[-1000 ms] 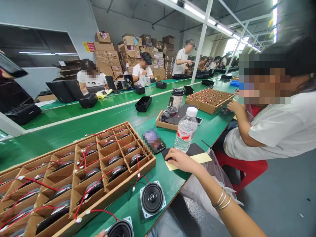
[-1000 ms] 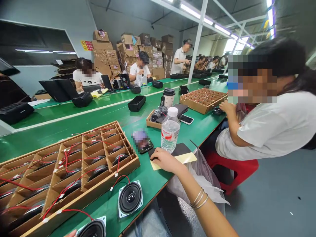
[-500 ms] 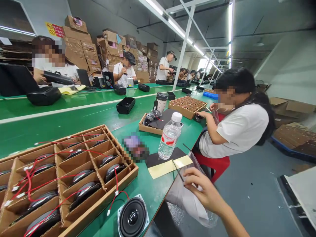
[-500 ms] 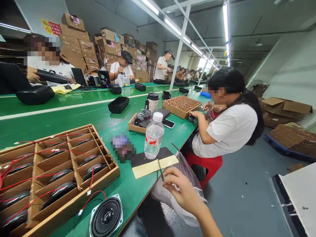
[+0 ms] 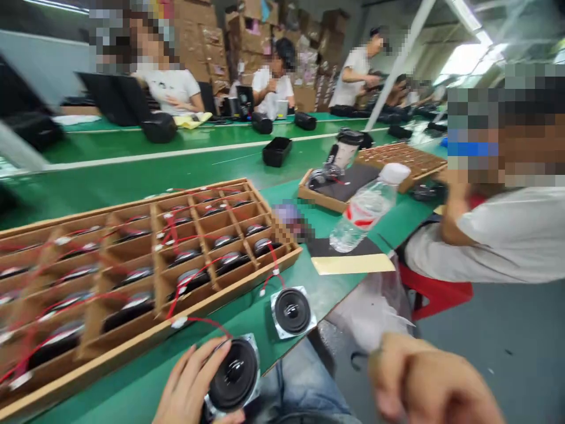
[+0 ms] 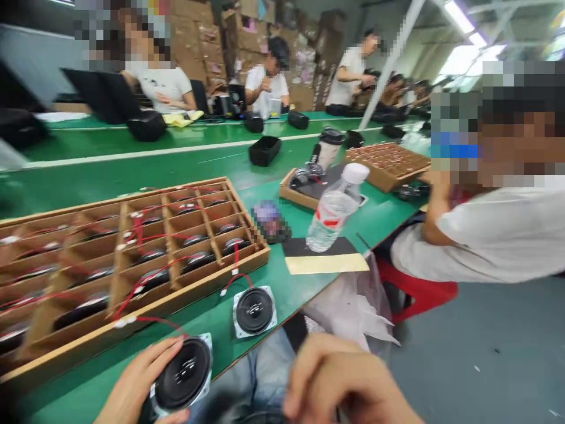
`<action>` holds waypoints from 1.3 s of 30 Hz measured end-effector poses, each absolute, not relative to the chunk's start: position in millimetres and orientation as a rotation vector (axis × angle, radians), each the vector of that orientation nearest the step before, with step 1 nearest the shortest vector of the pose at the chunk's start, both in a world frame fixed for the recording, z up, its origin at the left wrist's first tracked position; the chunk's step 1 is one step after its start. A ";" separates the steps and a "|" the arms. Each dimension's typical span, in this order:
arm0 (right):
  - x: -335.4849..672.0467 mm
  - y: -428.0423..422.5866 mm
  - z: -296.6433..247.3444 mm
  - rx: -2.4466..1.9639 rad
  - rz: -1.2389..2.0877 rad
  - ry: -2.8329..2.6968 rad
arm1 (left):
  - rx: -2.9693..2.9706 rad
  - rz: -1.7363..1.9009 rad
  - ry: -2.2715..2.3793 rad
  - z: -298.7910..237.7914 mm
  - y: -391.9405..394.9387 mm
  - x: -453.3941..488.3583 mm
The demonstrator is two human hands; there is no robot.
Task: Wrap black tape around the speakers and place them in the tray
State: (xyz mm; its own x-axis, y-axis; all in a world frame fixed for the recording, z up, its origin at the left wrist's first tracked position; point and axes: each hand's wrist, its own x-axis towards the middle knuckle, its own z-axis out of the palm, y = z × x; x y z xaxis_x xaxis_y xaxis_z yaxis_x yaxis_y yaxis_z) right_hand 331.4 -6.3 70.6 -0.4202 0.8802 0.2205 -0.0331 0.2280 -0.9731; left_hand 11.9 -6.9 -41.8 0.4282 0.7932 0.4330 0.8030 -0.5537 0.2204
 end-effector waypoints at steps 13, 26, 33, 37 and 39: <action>195.6 61.2 59.9 -0.998 1.552 -2.195 | -2.895 -0.903 -1.902 6.9 -42.8 5.4; 170.2 79.7 59.9 -1.028 1.356 -2.674 | -3.061 -0.879 -2.076 4.8 -32.8 0.8; 166.8 86.4 59.2 -1.025 1.395 -2.752 | -3.054 -0.908 -1.952 5.9 -31.1 1.7; 166.2 85.3 60.8 -1.040 1.336 -2.776 | -3.047 -0.898 -1.950 7.0 -31.1 2.4; 162.6 85.9 64.1 -1.033 1.241 -2.836 | -3.042 -0.873 -1.981 7.1 -30.9 2.2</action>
State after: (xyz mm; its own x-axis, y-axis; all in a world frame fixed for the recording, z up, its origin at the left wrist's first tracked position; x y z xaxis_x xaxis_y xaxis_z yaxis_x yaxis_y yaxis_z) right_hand 162.6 85.9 64.1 -0.7929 0.5021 -0.3454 0.5944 0.5122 -0.6199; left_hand 2.2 -30.9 7.1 0.3849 0.9215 0.0526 0.6604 -0.3147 0.6818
